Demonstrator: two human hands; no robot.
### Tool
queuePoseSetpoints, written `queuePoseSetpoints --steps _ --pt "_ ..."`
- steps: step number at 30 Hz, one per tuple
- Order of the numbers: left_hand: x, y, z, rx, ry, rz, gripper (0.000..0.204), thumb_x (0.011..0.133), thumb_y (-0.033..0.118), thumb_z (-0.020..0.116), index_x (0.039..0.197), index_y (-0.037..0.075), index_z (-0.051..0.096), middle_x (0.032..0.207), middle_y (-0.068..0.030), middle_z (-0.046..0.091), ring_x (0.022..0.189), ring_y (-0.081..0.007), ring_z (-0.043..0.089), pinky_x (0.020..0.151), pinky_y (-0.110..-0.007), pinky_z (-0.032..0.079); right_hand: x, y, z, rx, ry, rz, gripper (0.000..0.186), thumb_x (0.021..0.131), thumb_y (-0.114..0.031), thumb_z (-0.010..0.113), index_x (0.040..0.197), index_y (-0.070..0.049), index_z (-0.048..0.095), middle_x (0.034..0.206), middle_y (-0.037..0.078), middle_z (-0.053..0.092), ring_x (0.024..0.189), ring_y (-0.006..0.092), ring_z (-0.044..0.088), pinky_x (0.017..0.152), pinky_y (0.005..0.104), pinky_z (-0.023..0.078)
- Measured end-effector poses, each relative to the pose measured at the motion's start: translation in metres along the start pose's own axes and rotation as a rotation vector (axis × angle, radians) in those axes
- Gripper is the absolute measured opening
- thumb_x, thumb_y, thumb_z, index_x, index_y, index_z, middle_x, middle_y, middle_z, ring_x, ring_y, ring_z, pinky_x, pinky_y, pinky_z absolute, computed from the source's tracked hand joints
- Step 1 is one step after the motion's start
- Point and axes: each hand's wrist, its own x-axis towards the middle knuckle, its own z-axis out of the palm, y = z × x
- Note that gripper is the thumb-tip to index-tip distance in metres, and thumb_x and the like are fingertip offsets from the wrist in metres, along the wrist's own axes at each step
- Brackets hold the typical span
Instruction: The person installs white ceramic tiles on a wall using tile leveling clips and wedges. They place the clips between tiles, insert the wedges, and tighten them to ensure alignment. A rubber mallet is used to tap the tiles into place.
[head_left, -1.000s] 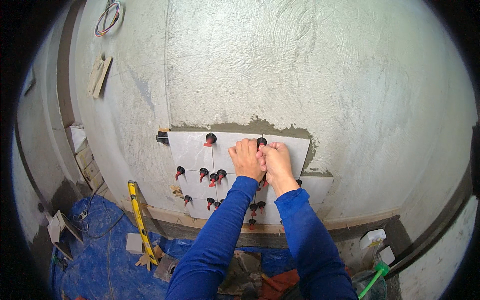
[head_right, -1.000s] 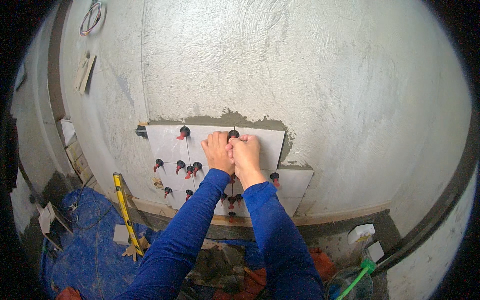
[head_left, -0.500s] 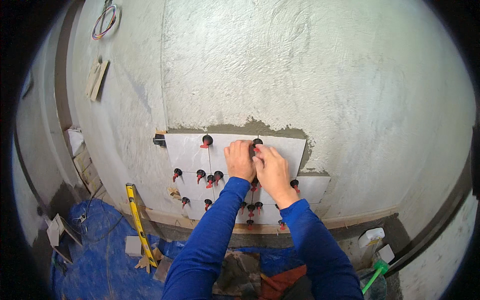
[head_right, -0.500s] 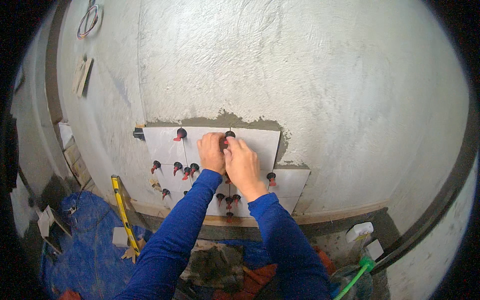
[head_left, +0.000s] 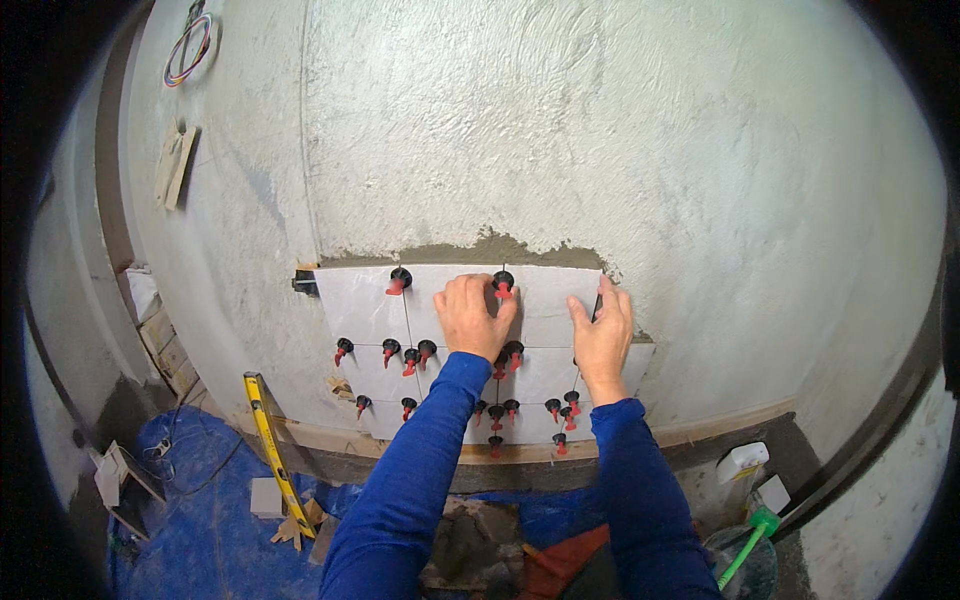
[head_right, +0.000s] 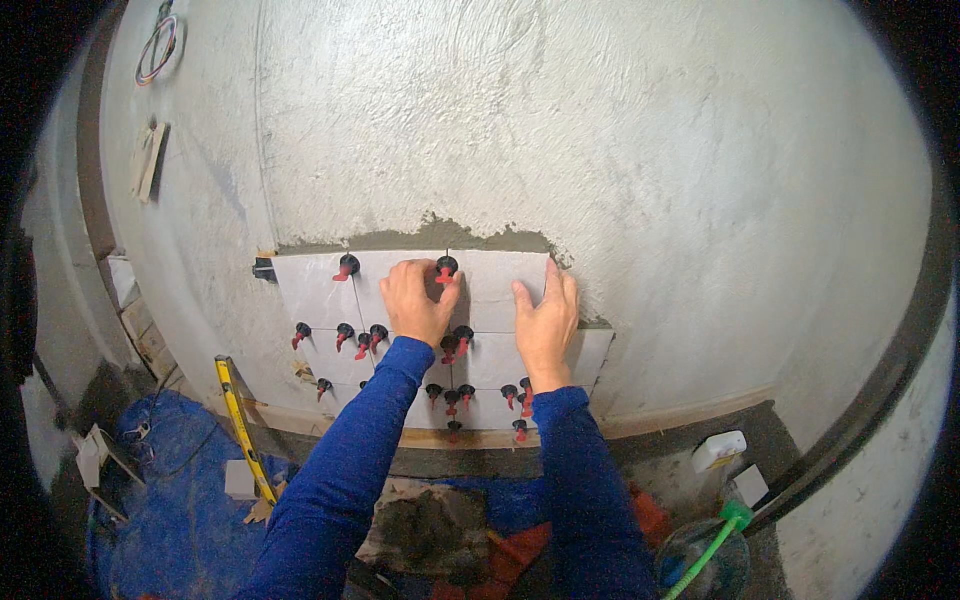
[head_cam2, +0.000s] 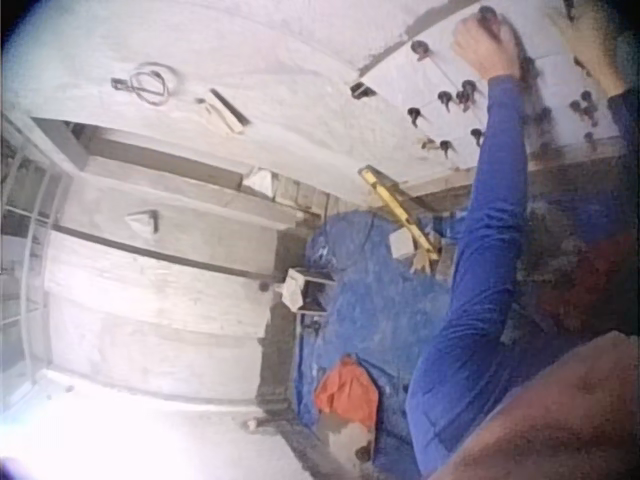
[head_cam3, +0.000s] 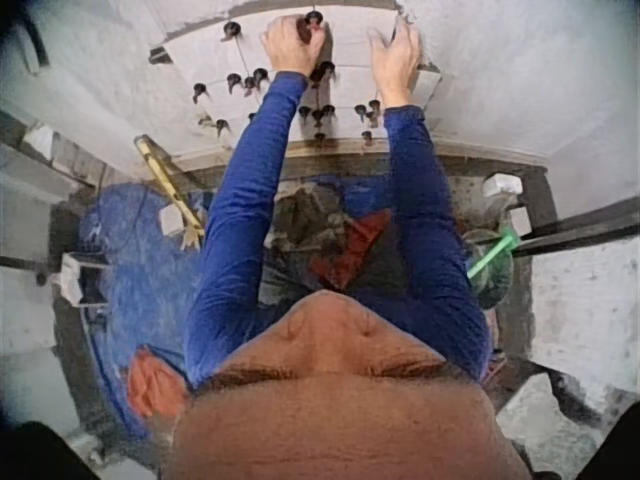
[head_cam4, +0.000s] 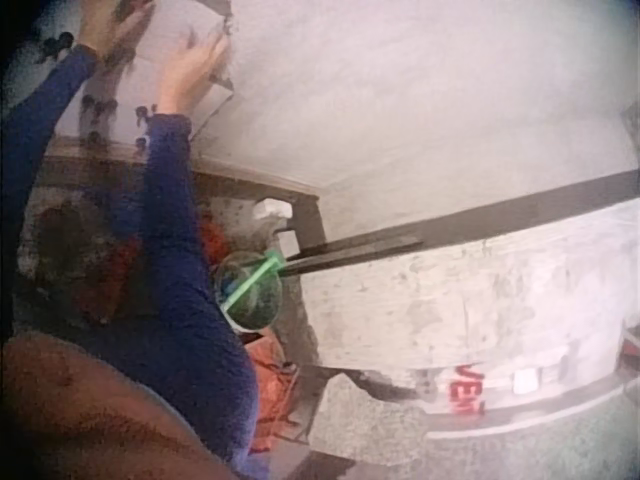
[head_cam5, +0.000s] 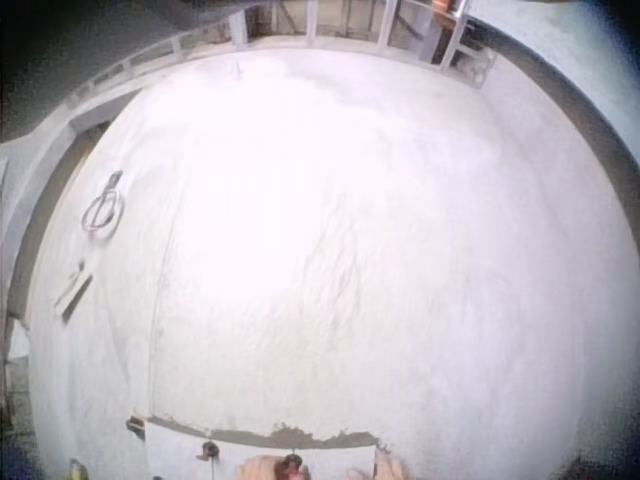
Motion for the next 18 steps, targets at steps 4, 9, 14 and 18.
queuePoseSetpoints --steps 4,9,14,18 --pt "0.001 0.000 -0.001 0.012 -0.012 -0.009 0.038 0.080 0.026 0.086 0.106 0.008 0.065 0.100 -0.0082 0.064 0.098 -0.0280 0.061 0.087 -0.044 0.040 0.005 0.008 0.003 0.000 0.053 -0.101 0.059 0.086 -0.018 0.085 0.135 0.005 0.064 0.123 0.018 0.064 0.105 0.0334 0.060 0.095 0.0428 0.050" --pt "0.000 0.001 -0.001 -0.010 -0.001 -0.003 0.039 0.080 0.026 0.086 0.106 0.009 0.064 0.101 -0.0074 0.064 0.099 -0.0274 0.060 0.089 -0.044 0.040 0.012 0.003 0.008 0.124 0.061 0.033 0.054 0.085 -0.013 0.086 0.133 0.005 0.067 0.112 0.010 0.063 0.086 0.0200 0.055 0.082 0.0342 0.052" --pt "-0.001 0.004 0.001 -0.005 0.008 -0.003 0.039 0.080 0.025 0.085 0.108 0.008 0.063 0.104 -0.0070 0.065 0.100 -0.0271 0.060 0.090 -0.043 0.039 0.013 0.003 0.010 0.172 0.034 0.057 0.056 0.086 -0.010 0.084 0.135 0.007 0.065 0.129 0.017 0.064 0.096 0.0252 0.062 0.088 0.0365 0.054" --pt "-0.001 0.007 -0.002 -0.033 -0.036 -0.032 0.043 0.081 0.022 0.085 0.114 0.007 0.063 0.112 -0.0094 0.065 0.106 -0.0287 0.059 0.092 -0.044 0.040 0.015 0.008 0.004 0.192 0.006 0.061 0.054 0.085 -0.007 0.083 0.136 0.006 0.066 0.125 0.016 0.065 0.090 0.0233 0.062 0.085 0.0353 0.055"
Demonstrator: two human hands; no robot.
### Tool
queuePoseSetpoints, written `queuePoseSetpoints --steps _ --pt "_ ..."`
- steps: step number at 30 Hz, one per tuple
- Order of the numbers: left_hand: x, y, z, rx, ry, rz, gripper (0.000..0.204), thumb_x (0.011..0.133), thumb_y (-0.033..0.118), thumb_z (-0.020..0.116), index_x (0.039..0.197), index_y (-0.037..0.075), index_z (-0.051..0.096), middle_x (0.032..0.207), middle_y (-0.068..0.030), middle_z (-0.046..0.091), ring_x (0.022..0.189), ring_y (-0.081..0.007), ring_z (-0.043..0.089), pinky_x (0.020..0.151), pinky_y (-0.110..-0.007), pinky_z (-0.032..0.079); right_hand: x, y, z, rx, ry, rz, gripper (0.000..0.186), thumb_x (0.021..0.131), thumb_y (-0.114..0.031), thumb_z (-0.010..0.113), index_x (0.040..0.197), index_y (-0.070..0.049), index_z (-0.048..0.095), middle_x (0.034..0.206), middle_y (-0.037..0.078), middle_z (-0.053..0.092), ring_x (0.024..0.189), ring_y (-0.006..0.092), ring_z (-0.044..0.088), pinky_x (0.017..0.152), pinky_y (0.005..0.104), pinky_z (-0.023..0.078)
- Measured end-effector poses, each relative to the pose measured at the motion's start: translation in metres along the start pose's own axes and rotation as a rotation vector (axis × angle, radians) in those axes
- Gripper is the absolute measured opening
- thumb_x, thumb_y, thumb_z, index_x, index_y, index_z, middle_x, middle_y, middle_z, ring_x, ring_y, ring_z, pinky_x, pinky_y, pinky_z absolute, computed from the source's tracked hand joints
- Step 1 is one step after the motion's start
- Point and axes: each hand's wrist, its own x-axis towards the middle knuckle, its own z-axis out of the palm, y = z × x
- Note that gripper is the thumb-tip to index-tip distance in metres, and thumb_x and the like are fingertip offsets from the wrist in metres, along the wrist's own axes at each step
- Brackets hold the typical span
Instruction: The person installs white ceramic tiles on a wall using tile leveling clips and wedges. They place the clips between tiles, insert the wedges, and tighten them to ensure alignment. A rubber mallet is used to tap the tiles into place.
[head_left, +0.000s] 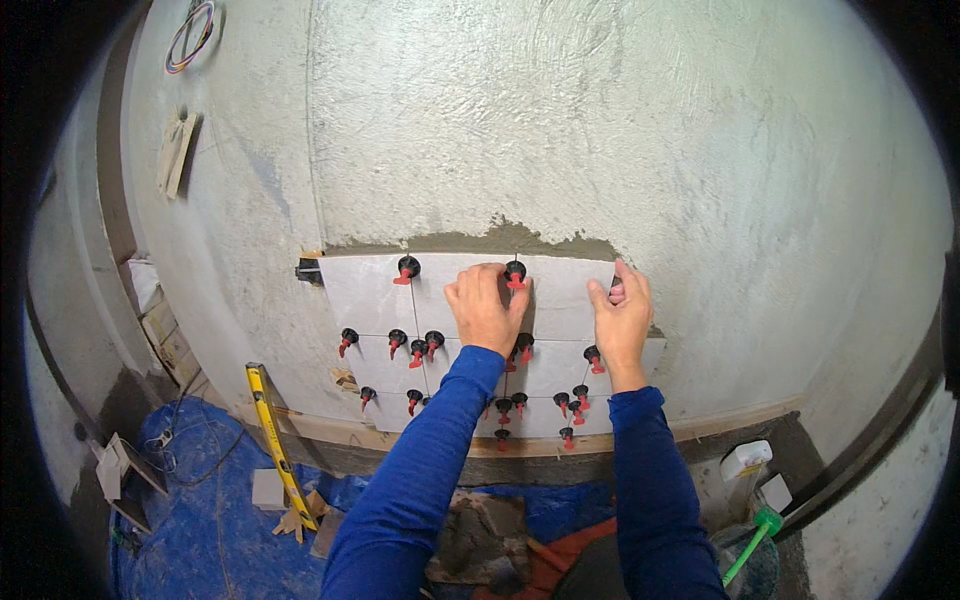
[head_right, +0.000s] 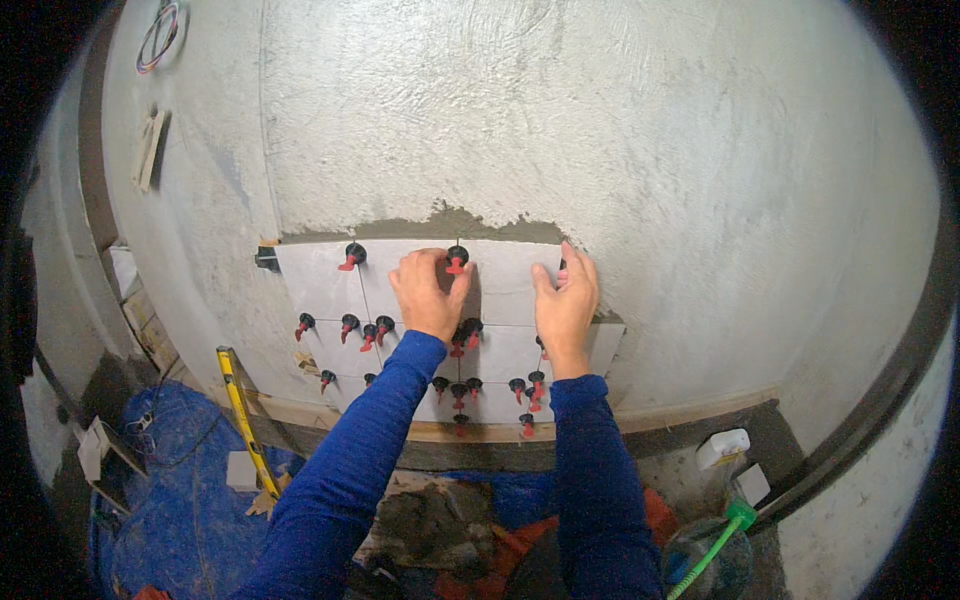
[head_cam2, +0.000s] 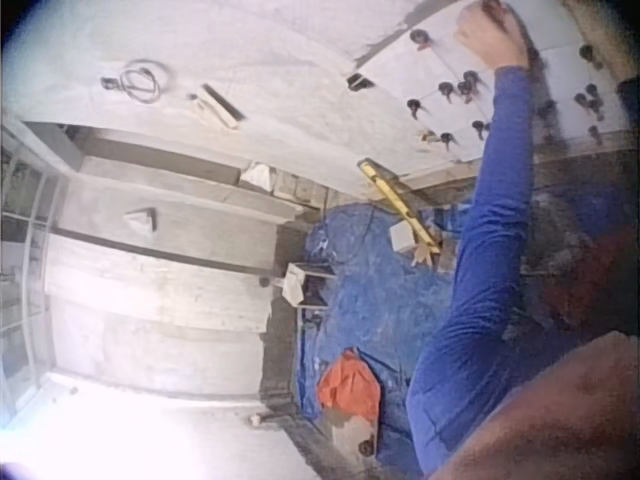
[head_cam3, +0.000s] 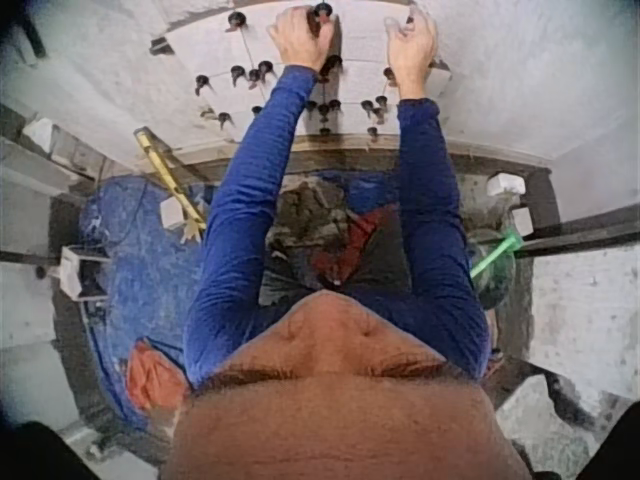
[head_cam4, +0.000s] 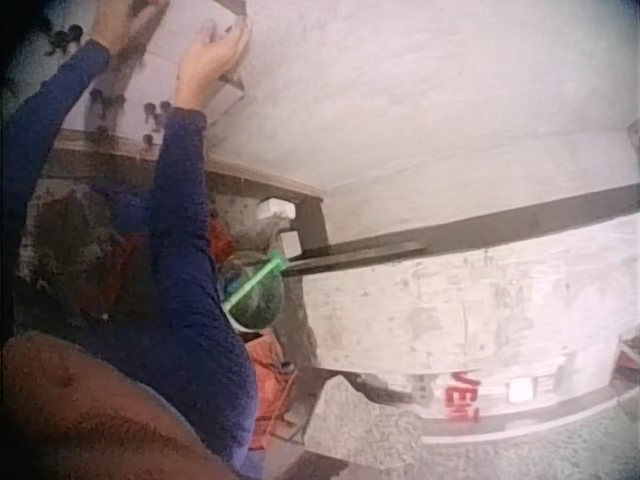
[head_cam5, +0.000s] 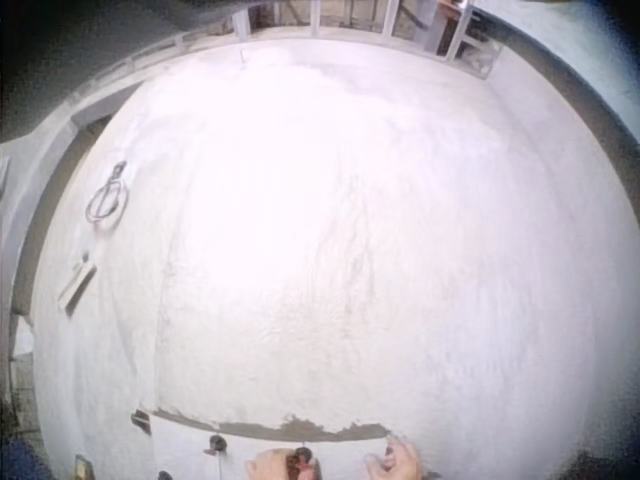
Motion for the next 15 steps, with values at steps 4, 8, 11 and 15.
queuePoseSetpoints --steps 4,8,11,15 --pt "0.003 -0.006 -0.018 -0.023 -0.066 0.040 0.051 0.083 0.015 0.082 0.129 0.006 0.062 0.123 -0.0142 0.061 0.112 -0.0332 0.058 0.096 -0.046 0.042 0.002 0.004 -0.006 0.029 -0.042 -0.003 0.054 0.085 -0.005 0.082 0.136 0.004 0.066 0.124 0.014 0.065 0.088 0.0193 0.062 0.080 0.0324 0.055" --pt "0.018 -0.017 -0.036 0.056 -0.135 0.115 0.048 0.087 0.004 0.075 0.134 0.006 0.064 0.128 -0.0139 0.060 0.114 -0.0351 0.057 0.097 -0.046 0.045 0.001 0.004 -0.003 0.227 -0.036 0.082 0.055 0.085 -0.003 0.082 0.137 0.003 0.066 0.124 0.012 0.065 0.089 0.0163 0.062 0.078 0.0299 0.055" --pt "0.029 -0.014 -0.042 0.080 -0.136 0.161 0.040 0.088 0.002 0.072 0.128 0.008 0.068 0.126 -0.0102 0.062 0.113 -0.0335 0.057 0.095 -0.045 0.045 -0.002 0.005 -0.003 0.210 -0.062 0.105 0.057 0.086 -0.002 0.081 0.141 0.003 0.064 0.128 0.010 0.061 0.092 0.0131 0.059 0.080 0.0266 0.055" --pt "0.042 0.005 -0.044 0.031 -0.081 0.197 0.028 0.090 0.007 0.073 0.119 0.010 0.073 0.115 -0.0080 0.066 0.110 -0.0320 0.058 0.093 -0.044 0.046 0.001 0.011 -0.015 0.140 -0.139 0.056 0.058 0.087 0.001 0.077 0.143 0.001 0.063 0.133 0.009 0.060 0.095 0.0115 0.056 0.082 0.0243 0.054"
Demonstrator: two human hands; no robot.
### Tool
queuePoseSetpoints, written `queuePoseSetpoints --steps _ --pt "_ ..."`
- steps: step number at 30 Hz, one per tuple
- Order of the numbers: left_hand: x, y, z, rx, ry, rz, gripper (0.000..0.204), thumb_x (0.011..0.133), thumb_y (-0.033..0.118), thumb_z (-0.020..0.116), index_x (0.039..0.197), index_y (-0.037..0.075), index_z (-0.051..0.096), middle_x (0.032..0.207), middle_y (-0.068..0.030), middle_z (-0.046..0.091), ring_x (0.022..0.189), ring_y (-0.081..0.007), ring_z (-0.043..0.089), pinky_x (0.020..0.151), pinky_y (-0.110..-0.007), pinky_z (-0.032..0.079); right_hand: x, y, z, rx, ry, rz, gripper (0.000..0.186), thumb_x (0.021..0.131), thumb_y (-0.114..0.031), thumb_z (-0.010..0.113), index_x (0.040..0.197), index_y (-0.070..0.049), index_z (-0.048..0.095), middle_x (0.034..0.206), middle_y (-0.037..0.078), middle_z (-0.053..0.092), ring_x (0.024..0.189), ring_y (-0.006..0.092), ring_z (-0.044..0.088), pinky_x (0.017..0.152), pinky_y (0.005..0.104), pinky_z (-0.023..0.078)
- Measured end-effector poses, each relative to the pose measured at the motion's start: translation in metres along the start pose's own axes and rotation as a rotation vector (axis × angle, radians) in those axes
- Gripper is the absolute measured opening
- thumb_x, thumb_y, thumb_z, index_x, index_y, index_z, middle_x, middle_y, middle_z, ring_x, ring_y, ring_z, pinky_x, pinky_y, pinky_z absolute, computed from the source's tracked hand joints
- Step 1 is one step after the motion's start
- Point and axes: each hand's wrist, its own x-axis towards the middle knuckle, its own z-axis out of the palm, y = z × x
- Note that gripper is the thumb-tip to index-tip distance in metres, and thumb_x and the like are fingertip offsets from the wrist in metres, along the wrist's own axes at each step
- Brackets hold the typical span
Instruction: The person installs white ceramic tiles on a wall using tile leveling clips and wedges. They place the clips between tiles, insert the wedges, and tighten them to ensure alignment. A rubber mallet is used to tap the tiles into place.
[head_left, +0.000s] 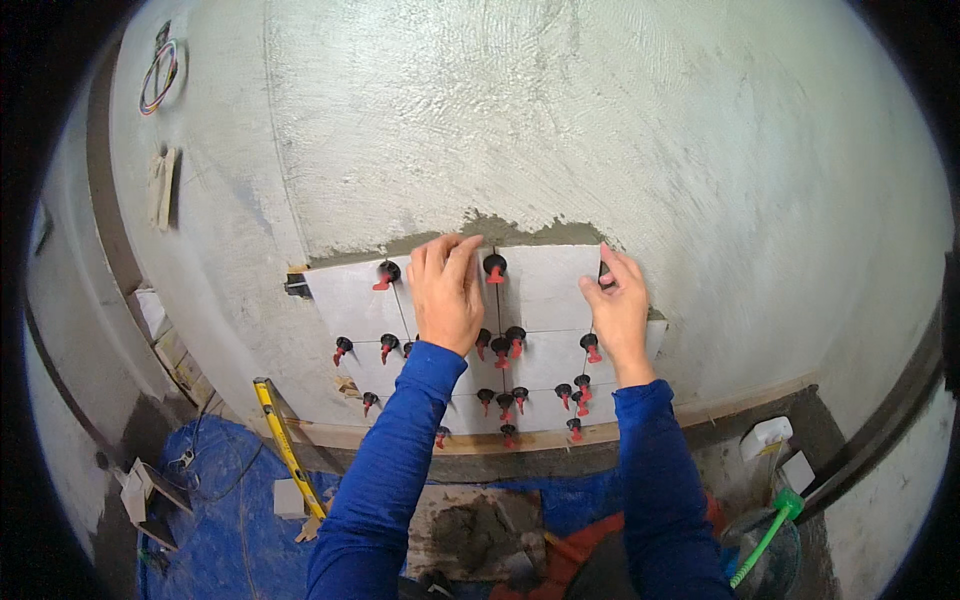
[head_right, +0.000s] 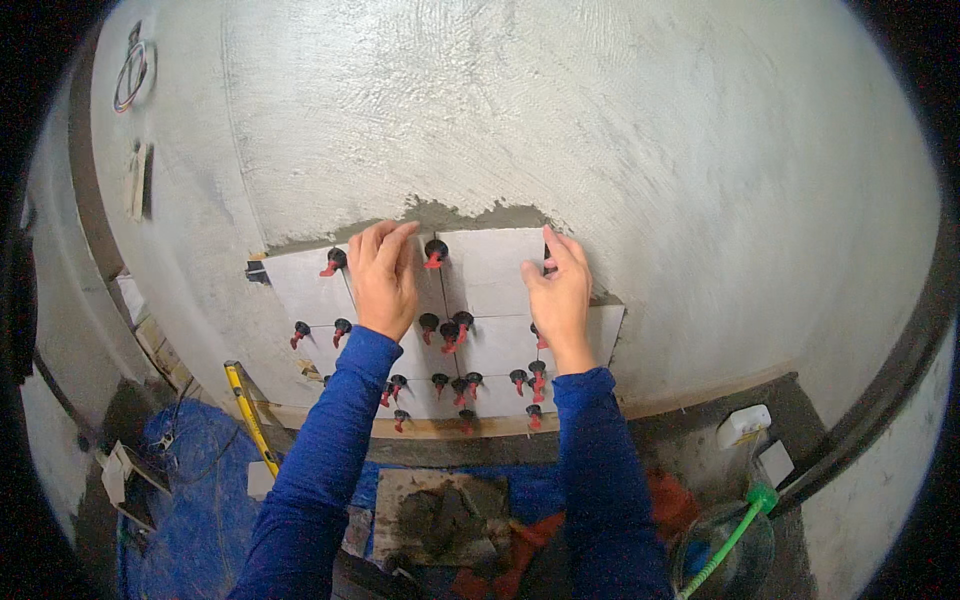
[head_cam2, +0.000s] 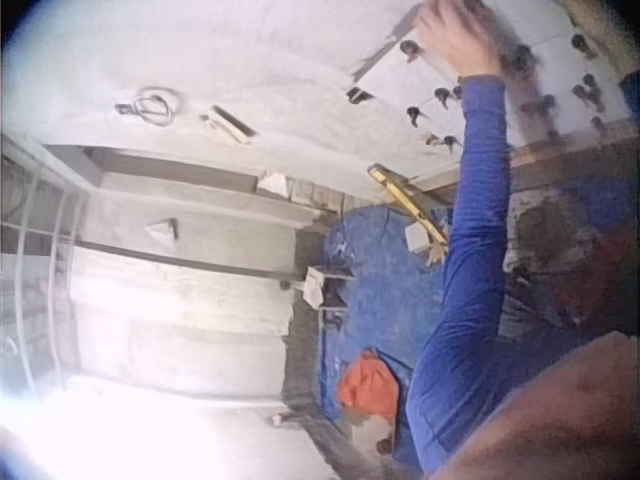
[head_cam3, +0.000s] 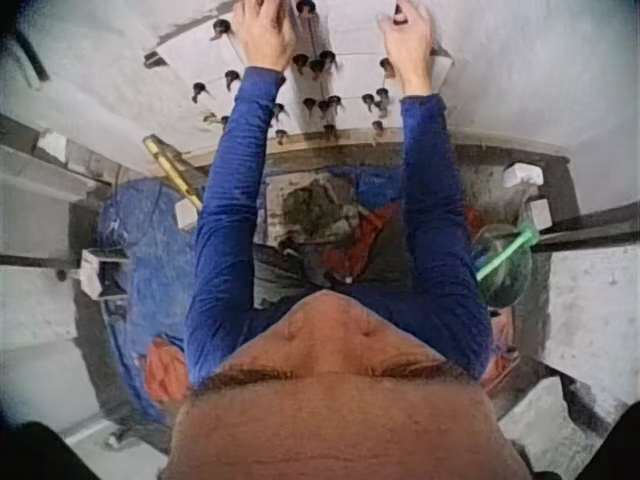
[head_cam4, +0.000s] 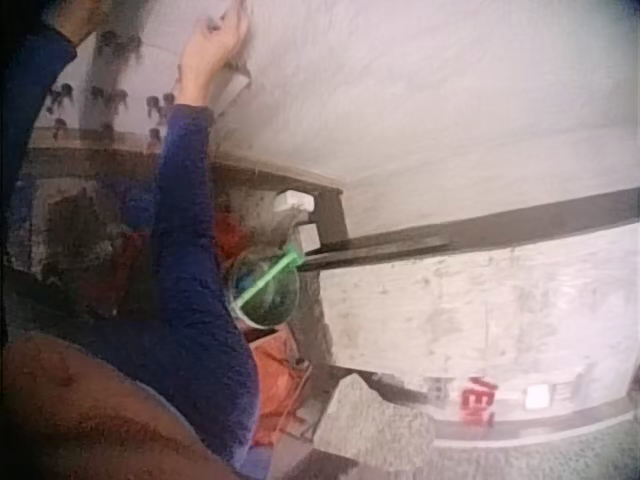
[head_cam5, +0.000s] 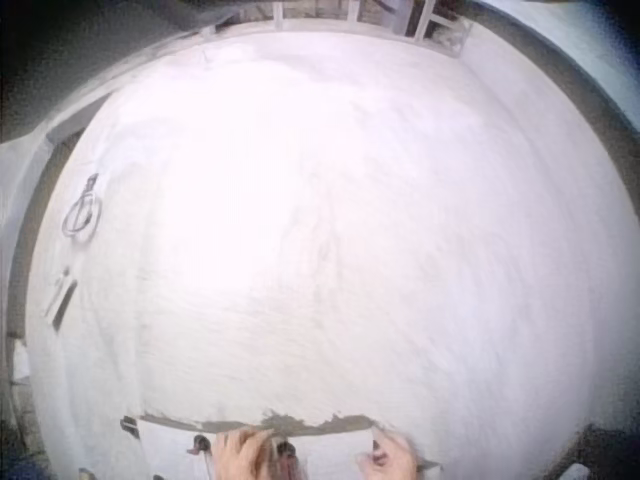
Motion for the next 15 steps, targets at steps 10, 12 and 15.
queuePoseSetpoints --steps 10,12,15 --pt "0.036 0.013 -0.056 -0.200 -0.126 -0.041 0.014 0.092 0.014 0.077 0.102 0.004 0.076 0.099 -0.0125 0.070 0.093 -0.0310 0.063 0.085 -0.041 0.050 -0.010 0.023 -0.017 0.104 -0.083 0.088 0.050 0.089 0.003 0.071 0.138 -0.002 0.068 0.124 0.007 0.066 0.094 0.0132 0.056 0.084 0.0263 0.053" --pt "-0.012 0.024 -0.084 -0.180 -0.123 -0.104 0.011 0.090 0.006 0.077 0.099 0.001 0.073 0.090 -0.0123 0.067 0.084 -0.0289 0.062 0.080 -0.038 0.050 -0.022 0.030 -0.021 0.158 -0.074 0.139 0.045 0.090 0.001 0.071 0.135 -0.004 0.070 0.122 0.010 0.069 0.098 0.0187 0.062 0.086 0.0312 0.054" --pt "-0.110 0.042 -0.119 -0.319 -0.319 -0.225 0.005 0.089 0.001 0.072 0.093 0.001 0.073 0.086 -0.0129 0.068 0.078 -0.0300 0.062 0.073 -0.039 0.048 -0.036 0.042 -0.023 0.120 -0.090 0.139 0.041 0.091 0.001 0.070 0.132 -0.004 0.072 0.120 0.011 0.071 0.099 0.0204 0.064 0.084 0.0315 0.054"
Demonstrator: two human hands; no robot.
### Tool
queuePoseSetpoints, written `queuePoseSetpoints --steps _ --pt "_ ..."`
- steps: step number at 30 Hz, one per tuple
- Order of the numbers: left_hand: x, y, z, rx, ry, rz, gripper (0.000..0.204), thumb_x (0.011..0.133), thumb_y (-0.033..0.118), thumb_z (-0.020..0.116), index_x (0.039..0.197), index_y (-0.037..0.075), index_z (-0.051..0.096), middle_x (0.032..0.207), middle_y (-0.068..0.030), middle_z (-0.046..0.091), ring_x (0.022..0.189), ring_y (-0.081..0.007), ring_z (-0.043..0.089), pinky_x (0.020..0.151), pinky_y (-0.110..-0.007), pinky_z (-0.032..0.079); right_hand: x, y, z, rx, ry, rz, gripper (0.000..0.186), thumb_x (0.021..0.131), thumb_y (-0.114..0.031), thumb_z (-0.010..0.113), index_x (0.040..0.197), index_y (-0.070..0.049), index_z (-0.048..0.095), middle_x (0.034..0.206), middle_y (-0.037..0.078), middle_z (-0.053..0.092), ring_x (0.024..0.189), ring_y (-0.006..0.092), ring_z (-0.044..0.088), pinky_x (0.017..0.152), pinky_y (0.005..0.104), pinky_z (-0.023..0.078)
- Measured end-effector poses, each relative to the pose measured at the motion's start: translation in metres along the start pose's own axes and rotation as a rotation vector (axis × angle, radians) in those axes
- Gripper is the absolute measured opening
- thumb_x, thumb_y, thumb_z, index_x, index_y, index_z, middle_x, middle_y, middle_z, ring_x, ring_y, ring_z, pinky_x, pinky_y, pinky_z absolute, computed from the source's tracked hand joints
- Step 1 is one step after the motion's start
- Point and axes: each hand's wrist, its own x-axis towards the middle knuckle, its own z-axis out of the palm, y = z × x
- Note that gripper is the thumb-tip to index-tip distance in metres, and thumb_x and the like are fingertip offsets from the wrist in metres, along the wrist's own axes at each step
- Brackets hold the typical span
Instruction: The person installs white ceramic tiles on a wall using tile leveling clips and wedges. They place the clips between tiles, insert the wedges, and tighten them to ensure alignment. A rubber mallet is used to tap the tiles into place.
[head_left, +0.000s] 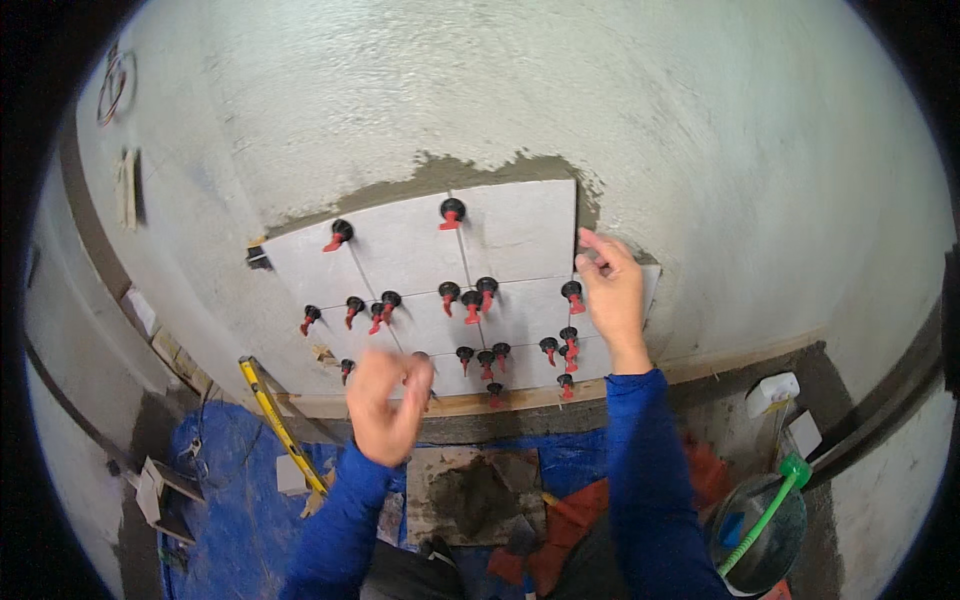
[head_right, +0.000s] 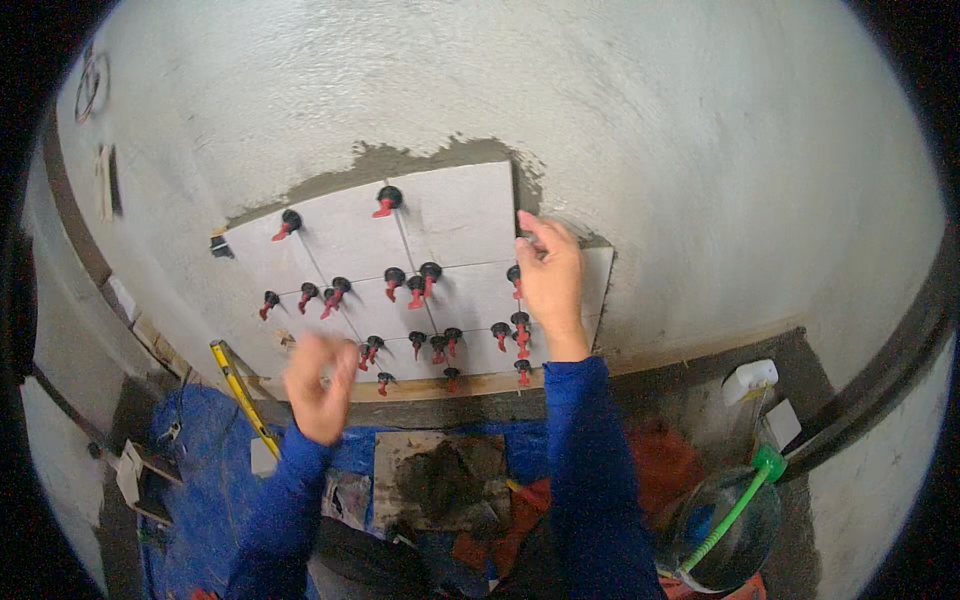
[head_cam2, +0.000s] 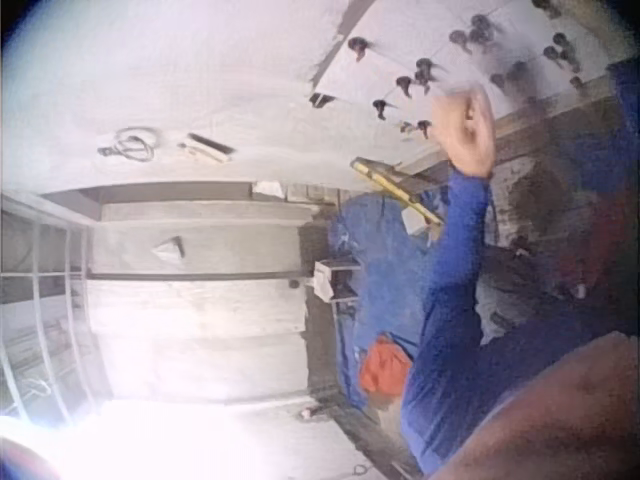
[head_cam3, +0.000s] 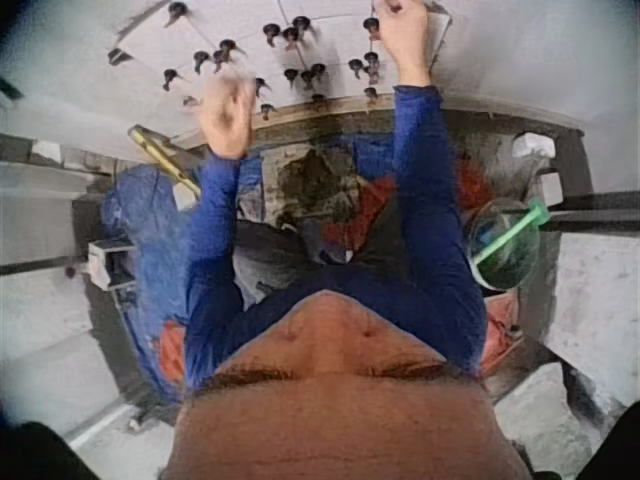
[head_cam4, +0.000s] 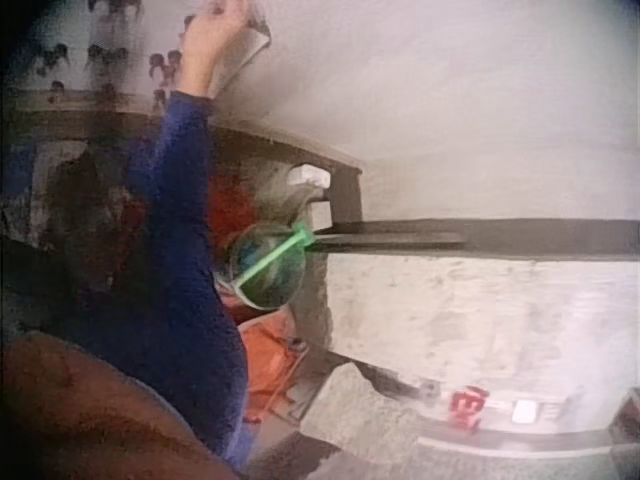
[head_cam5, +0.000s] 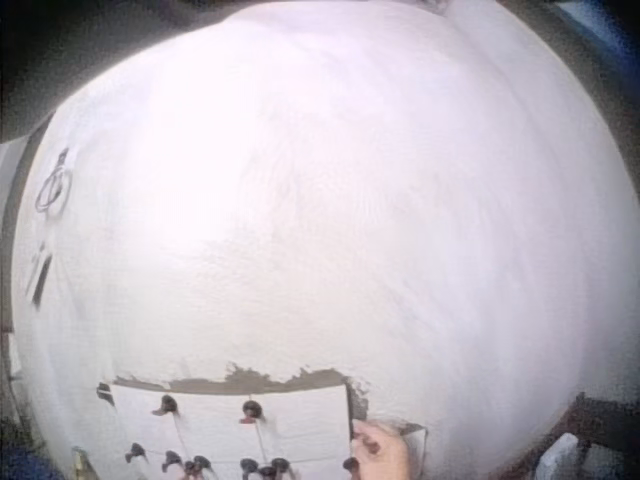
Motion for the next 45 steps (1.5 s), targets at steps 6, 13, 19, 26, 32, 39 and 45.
queuePoseSetpoints --steps 6,13,19,26,32,39,45 --pt "-0.134 -0.040 0.034 0.001 -0.265 -0.427 0.020 0.092 0.018 0.078 0.089 0.000 0.074 0.081 -0.0135 0.067 0.074 -0.0289 0.066 0.067 -0.040 0.051 -0.015 0.012 0.003 -0.163 0.055 -0.143 0.040 0.094 -0.002 0.069 0.134 -0.005 0.071 0.124 0.014 0.070 0.115 0.0268 0.063 0.091 0.0368 0.055" --pt "-0.142 -0.038 0.060 -0.012 -0.474 -0.313 0.022 0.094 0.025 0.077 0.097 0.004 0.077 0.088 -0.0130 0.069 0.082 -0.0353 0.069 0.072 -0.044 0.056 -0.010 -0.001 0.012 -0.178 -0.019 -0.150 0.053 0.096 -0.004 0.067 0.148 -0.006 0.060 0.142 0.014 0.059 0.116 0.0241 0.063 0.091 0.0339 0.055" --pt "-0.142 -0.020 0.046 -0.030 -0.539 -0.314 0.023 0.095 0.027 0.076 0.103 0.006 0.077 0.094 -0.0132 0.071 0.087 -0.0364 0.071 0.075 -0.044 0.058 -0.013 0.000 0.017 -0.236 -0.009 -0.189 0.062 0.093 0.001 0.067 0.153 -0.009 0.056 0.140 0.015 0.060 0.110 0.0247 0.064 0.090 0.0332 0.055" --pt "-0.140 -0.017 0.032 -0.015 -0.517 -0.376 0.020 0.091 0.020 0.079 0.100 0.002 0.077 0.094 -0.0142 0.072 0.084 -0.0365 0.072 0.072 -0.042 0.057 -0.004 0.012 -0.007 -0.278 -0.104 -0.193 0.052 0.094 0.001 0.062 0.145 -0.012 0.065 0.115 0.007 0.072 0.096 0.0246 0.065 0.085 0.0342 0.053" --pt "-0.144 -0.008 0.038 -0.065 -0.593 -0.367 0.017 0.090 0.012 0.079 0.102 0.000 0.077 0.097 -0.0166 0.073 0.087 -0.0360 0.072 0.076 -0.041 0.057 -0.004 0.022 -0.013 -0.333 -0.050 -0.332 0.044 0.092 0.000 0.067 0.134 -0.010 0.072 0.104 0.006 0.076 0.092 0.0239 0.062 0.085 0.0352 0.052" --pt "-0.145 -0.002 0.042 0.029 -0.653 -0.354 0.018 0.090 0.015 0.080 0.101 0.001 0.077 0.096 -0.0168 0.072 0.086 -0.0381 0.071 0.073 -0.041 0.057 -0.010 0.035 -0.009 -0.316 0.036 -0.365 0.029 0.087 -0.004 0.075 0.116 -0.006 0.079 0.094 0.008 0.076 0.087 0.0277 0.062 0.079 0.0394 0.053" --pt "-0.153 -0.002 0.054 0.040 -0.630 -0.309 0.020 0.090 0.019 0.080 0.100 0.002 0.076 0.097 -0.0158 0.073 0.082 -0.0372 0.072 0.071 -0.042 0.058 -0.008 0.034 0.003 -0.319 0.094 -0.466 0.036 0.088 -0.004 0.075 0.124 -0.004 0.075 0.092 0.009 0.072 0.089 0.0290 0.063 0.082 0.0410 0.051"
